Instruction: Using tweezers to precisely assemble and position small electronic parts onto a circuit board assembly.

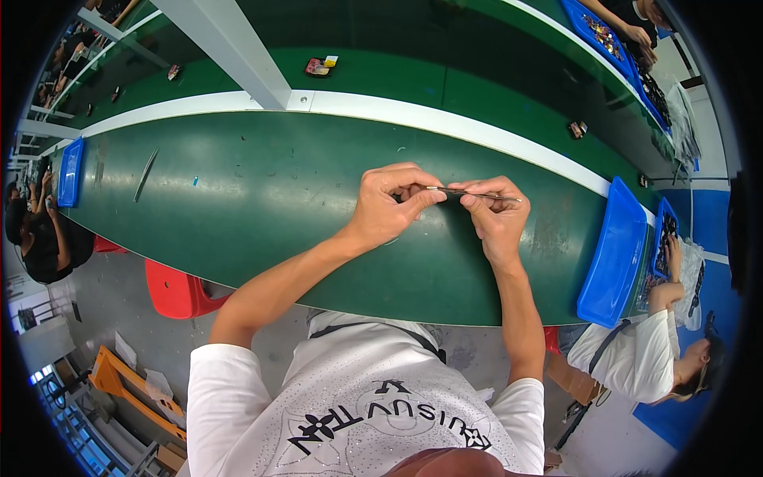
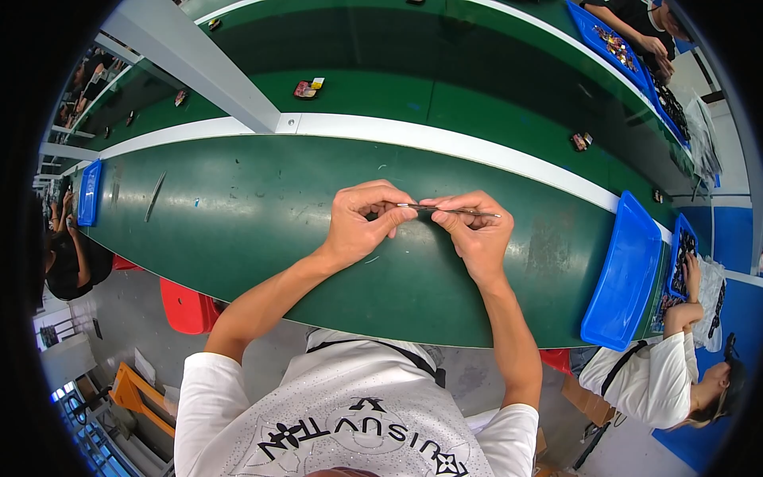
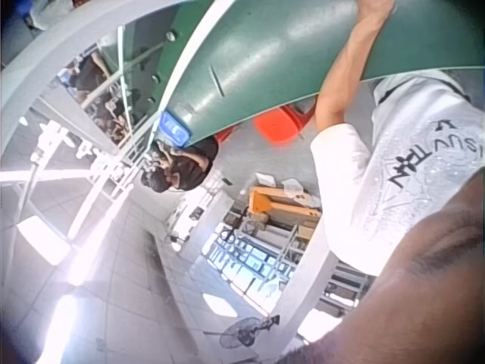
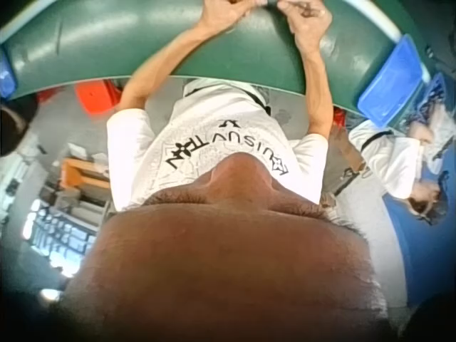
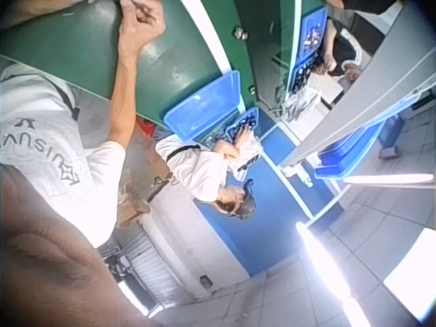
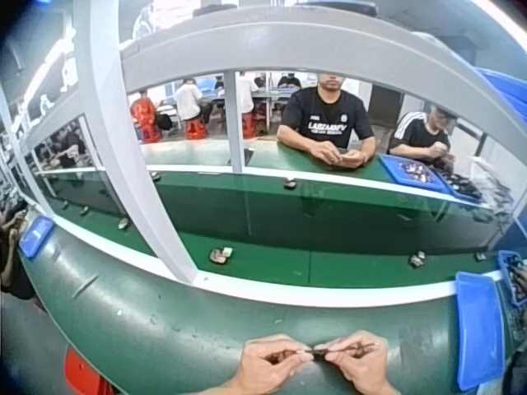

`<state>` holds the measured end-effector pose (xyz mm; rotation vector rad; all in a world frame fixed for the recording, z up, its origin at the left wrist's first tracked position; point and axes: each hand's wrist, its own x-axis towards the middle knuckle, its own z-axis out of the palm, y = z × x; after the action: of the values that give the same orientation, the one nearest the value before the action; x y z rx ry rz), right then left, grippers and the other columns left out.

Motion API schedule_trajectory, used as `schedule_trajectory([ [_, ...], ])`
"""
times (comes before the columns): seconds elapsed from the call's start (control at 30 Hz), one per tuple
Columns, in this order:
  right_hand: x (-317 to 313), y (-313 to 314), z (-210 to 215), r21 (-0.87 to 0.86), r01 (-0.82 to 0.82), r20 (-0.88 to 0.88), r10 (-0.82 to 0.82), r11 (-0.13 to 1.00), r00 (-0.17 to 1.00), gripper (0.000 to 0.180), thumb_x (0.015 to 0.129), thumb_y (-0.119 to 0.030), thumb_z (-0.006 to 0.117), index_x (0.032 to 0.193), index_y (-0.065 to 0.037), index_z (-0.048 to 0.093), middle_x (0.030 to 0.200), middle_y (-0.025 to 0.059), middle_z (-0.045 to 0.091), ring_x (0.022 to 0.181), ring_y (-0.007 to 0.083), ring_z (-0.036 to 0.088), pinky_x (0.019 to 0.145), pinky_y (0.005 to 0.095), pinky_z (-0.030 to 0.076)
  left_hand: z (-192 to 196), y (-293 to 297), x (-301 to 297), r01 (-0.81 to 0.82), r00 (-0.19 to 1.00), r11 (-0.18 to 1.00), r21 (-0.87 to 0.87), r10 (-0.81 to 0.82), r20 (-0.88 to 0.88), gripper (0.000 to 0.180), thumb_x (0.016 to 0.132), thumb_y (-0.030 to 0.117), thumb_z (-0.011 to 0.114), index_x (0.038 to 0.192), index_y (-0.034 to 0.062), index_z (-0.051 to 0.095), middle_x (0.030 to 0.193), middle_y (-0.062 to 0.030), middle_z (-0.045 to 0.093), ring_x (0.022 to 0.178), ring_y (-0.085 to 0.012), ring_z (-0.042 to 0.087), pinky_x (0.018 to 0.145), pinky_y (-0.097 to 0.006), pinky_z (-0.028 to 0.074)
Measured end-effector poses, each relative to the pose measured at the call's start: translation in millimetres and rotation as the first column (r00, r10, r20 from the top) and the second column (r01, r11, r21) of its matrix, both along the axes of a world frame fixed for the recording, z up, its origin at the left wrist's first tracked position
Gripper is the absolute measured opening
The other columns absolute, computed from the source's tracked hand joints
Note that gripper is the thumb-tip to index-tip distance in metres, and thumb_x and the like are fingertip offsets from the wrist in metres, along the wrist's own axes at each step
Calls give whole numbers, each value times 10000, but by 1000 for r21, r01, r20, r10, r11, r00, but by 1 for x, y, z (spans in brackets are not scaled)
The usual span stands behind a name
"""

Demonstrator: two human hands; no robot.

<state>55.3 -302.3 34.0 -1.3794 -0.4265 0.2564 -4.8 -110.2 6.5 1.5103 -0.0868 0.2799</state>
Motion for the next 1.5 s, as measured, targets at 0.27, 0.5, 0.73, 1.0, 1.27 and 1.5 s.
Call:
schedule_trajectory([
  [0.27,-3,3,-3,-32,18,4,-17,999,1000,91,878,28,766,914,5,685,969,186,769,550,7,546,421,160,355,-2,-1,0,-14,1000,1000,15,13,8,76,859,-11,787,917,-18,739,830,-51,679,589,-61,608,502,-204,423],
  [0.5,-2,2,-4,-31,8,9,-8,999,1000,88,878,33,764,919,8,690,966,185,769,568,13,567,426,159,362,-1,-1,0,-21,999,999,33,21,24,76,856,-11,788,916,-14,741,819,-50,680,583,-63,607,500,-208,422],
  [0.73,-3,3,-2,-19,-3,17,3,1000,1000,97,876,45,761,918,1,685,976,190,767,630,28,616,459,159,409,-2,0,-1,-34,999,998,47,33,26,67,850,-5,795,899,-8,750,808,-52,684,573,-64,604,487,-216,410],
  [1.0,-2,1,-2,-6,-9,3,9,1000,1000,112,867,38,772,913,-5,678,982,190,767,643,33,629,445,157,397,0,2,0,-41,998,997,73,37,54,73,842,6,807,900,-4,764,801,-57,686,564,-71,604,478,-218,405],
  [1.27,-4,4,-2,-8,-2,23,3,1000,1000,116,863,23,781,912,-9,682,990,191,767,644,37,636,437,153,397,-3,2,1,-11,1000,1000,9,11,28,72,847,7,806,896,-12,756,820,-52,683,573,-72,610,488,-216,410],
  [1.5,-4,4,-2,-21,-1,15,2,1000,1000,114,862,25,781,909,-7,682,990,190,767,633,33,630,429,154,386,-2,3,0,2,1000,1000,11,-2,18,68,852,-2,797,895,-19,747,839,-55,682,583,-70,611,503,-213,424],
])
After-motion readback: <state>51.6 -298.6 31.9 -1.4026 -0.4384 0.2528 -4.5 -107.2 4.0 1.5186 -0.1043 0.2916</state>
